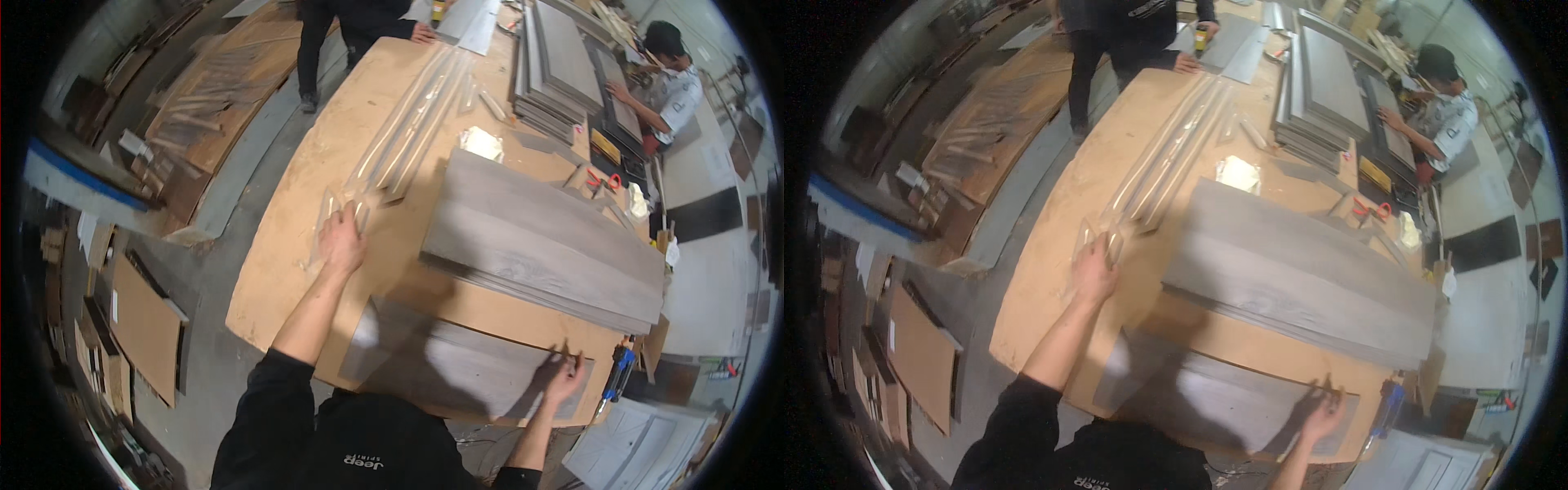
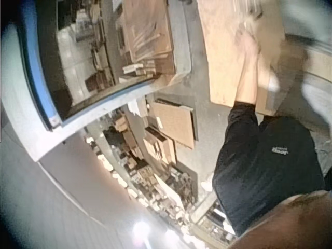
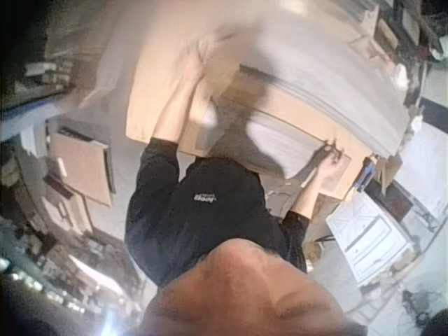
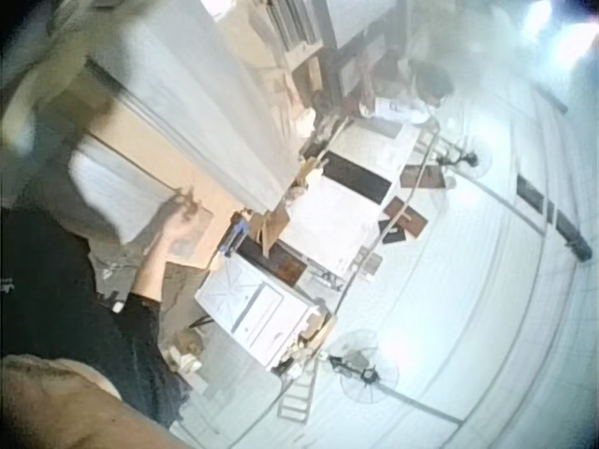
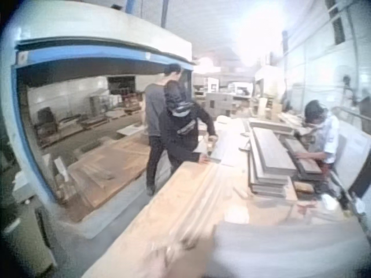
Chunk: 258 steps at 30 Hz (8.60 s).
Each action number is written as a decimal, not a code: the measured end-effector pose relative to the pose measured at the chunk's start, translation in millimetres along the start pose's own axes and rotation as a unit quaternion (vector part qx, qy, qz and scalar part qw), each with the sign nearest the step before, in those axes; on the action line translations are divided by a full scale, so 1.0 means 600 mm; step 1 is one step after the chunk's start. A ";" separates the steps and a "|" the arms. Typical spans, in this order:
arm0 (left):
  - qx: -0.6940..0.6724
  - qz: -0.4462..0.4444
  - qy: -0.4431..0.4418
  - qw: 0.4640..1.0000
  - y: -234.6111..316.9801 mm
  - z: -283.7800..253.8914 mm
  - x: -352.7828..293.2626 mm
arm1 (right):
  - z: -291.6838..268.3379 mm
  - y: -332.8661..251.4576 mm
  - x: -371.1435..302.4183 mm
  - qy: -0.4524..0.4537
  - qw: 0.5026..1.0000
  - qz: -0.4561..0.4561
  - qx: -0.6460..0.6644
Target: The person applies glue onto wooden frame strips, attaches them around the edges of a wooden panel, and fastens them in place using a pneumatic nail gun.
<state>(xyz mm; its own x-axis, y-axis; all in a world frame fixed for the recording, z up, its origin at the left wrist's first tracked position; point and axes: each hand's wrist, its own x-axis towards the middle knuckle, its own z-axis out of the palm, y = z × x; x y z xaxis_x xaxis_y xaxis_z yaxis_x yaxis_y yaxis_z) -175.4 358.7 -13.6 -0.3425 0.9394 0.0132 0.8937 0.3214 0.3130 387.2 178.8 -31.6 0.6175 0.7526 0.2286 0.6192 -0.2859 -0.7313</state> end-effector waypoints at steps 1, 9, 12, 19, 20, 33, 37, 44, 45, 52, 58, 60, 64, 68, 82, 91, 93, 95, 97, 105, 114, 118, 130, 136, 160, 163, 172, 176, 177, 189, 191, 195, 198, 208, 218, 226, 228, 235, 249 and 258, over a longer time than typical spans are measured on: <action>-0.046 0.002 0.061 0.997 -0.016 0.007 -0.004 | 0.028 -0.047 -0.029 -0.017 1.000 -0.013 0.023; -0.502 -0.092 -0.174 0.842 0.104 -0.119 -0.231 | 0.199 -0.355 -0.209 -0.450 0.813 0.130 0.346; -0.479 0.037 -0.218 0.850 0.159 -0.131 -0.301 | 0.178 -0.399 -0.198 -0.497 0.711 0.146 0.476; -0.379 0.175 -0.145 0.897 0.255 -0.161 -0.385 | 0.092 -0.338 -0.160 -0.530 0.629 0.211 0.528; -0.359 0.207 -0.136 0.900 0.271 -0.164 -0.396 | 0.080 -0.322 -0.158 -0.523 0.633 0.212 0.530; -0.265 0.389 -0.115 0.875 0.455 -0.141 -0.529 | -0.082 -0.166 -0.105 -0.354 0.571 0.230 0.704; -0.246 0.428 -0.148 0.857 0.494 -0.136 -0.558 | -0.122 -0.121 -0.093 -0.287 0.556 0.243 0.741; -0.230 0.503 -0.148 0.820 0.534 -0.119 -0.587 | -0.162 -0.070 -0.074 -0.235 0.545 0.229 0.772; -0.228 0.506 -0.148 0.819 0.540 -0.118 -0.587 | -0.167 -0.068 -0.072 -0.235 0.536 0.222 0.780; -0.210 0.510 -0.148 0.821 0.618 -0.105 -0.545 | -0.161 -0.035 -0.070 -0.338 0.533 0.170 0.757; -0.141 0.570 -0.117 0.801 0.637 -0.096 -0.536 | -0.166 -0.036 -0.057 -0.301 0.549 0.197 0.754; -0.134 0.599 -0.108 0.782 0.637 -0.093 -0.535 | -0.167 -0.031 -0.047 -0.294 0.555 0.189 0.755; -0.162 0.565 -0.138 0.797 0.657 -0.093 -0.539 | -0.169 -0.026 -0.027 -0.269 0.577 0.193 0.746; -0.130 0.577 -0.170 0.788 0.652 -0.089 -0.554 | -0.175 -0.023 -0.006 -0.233 0.582 0.249 0.739; -0.307 0.445 -0.239 0.806 0.729 0.088 -0.475 | -0.251 0.144 0.044 -0.065 0.839 0.252 0.478; -0.154 0.491 -0.244 0.822 0.804 0.246 -0.505 | -0.212 0.155 0.072 -0.087 0.987 0.113 -0.078; -0.143 0.474 -0.266 0.827 0.803 0.250 -0.505 | -0.207 0.157 0.078 -0.074 0.989 0.108 -0.073; -0.151 0.485 -0.258 0.822 0.798 0.255 -0.501 | -0.201 0.155 0.083 -0.065 0.990 0.104 -0.068; -0.155 0.490 -0.245 0.822 0.797 0.259 -0.498 | -0.198 0.155 0.090 -0.054 0.991 0.105 -0.059; -0.146 0.487 -0.249 0.824 0.792 0.264 -0.494 | -0.193 0.144 0.092 -0.042 0.992 0.119 -0.010; -0.150 0.499 -0.249 0.816 0.797 0.263 -0.494 | -0.194 0.153 0.097 -0.045 0.991 0.090 -0.083; -0.169 0.502 -0.237 0.814 0.793 0.269 -0.493 | -0.196 0.145 0.102 -0.055 0.991 0.085 -0.083; -0.153 0.497 -0.224 0.824 0.776 0.277 -0.498 | -0.198 0.142 0.089 -0.016 0.995 0.088 -0.044; -0.154 0.492 -0.229 0.826 0.780 0.275 -0.494 | -0.239 0.190 0.096 0.046 0.937 0.265 0.224; -0.179 0.494 -0.241 0.816 0.780 0.273 -0.493 | -0.176 0.155 0.092 -0.021 0.996 0.026 -0.084; -0.177 0.501 -0.239 0.813 0.780 0.275 -0.493 | -0.176 0.157 0.094 -0.030 0.996 0.044 -0.073; -0.160 0.504 -0.248 0.812 0.783 0.275 -0.490 | -0.183 0.158 0.103 -0.056 0.993 0.083 -0.056; -0.162 0.505 -0.245 0.812 0.788 0.271 -0.488 | -0.182 0.160 0.103 -0.050 0.994 0.082 -0.059; -0.160 0.506 -0.244 0.812 0.789 0.270 -0.488 | -0.183 0.159 0.104 -0.050 0.994 0.074 -0.064; -0.156 0.496 -0.239 0.820 0.787 0.270 -0.489 | -0.189 0.153 0.103 -0.057 0.994 0.073 -0.050; -0.145 0.497 -0.254 0.817 0.785 0.273 -0.489 | -0.187 0.155 0.103 -0.052 0.996 0.062 -0.049; -0.160 0.506 -0.233 0.815 0.785 0.271 -0.491 | -0.185 0.160 0.100 -0.038 0.997 0.035 -0.065; -0.149 0.508 -0.226 0.818 0.781 0.271 -0.492 | -0.179 0.168 0.098 -0.033 0.997 0.027 -0.067; -0.109 0.504 -0.263 0.815 0.763 0.249 -0.496 | -0.195 0.162 0.102 -0.104 0.993 0.048 -0.004; -0.224 0.495 -0.211 0.813 0.734 0.282 -0.502 | -0.181 0.167 0.095 -0.061 0.997 0.031 -0.028; -0.211 0.466 -0.235 0.826 0.699 0.282 -0.486 | -0.155 0.154 0.085 -0.119 0.990 -0.010 -0.075; -0.251 0.516 -0.159 0.804 0.659 0.244 -0.505 | -0.182 0.135 0.076 -0.176 0.984 0.020 -0.005; -0.474 0.387 -0.096 0.785 0.304 0.130 -0.406 | -0.141 0.147 -0.029 0.012 0.999 -0.013 -0.036; -0.099 -0.080 0.019 0.992 -0.098 -0.053 -0.027 | 0.206 -0.350 -0.269 -0.311 0.924 -0.186 0.123; -0.091 -0.072 -0.040 0.992 -0.083 -0.073 -0.097 | 0.291 -0.437 -0.289 -0.418 0.881 -0.184 0.125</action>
<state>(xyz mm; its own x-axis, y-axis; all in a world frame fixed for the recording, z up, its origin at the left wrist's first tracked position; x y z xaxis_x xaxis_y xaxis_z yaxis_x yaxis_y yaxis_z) -212.5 282.8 11.5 -0.4315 0.8944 -0.1177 0.7677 0.4326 0.4728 33.1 226.7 8.6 -0.2398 0.9708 0.0028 0.5122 0.1290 -0.8491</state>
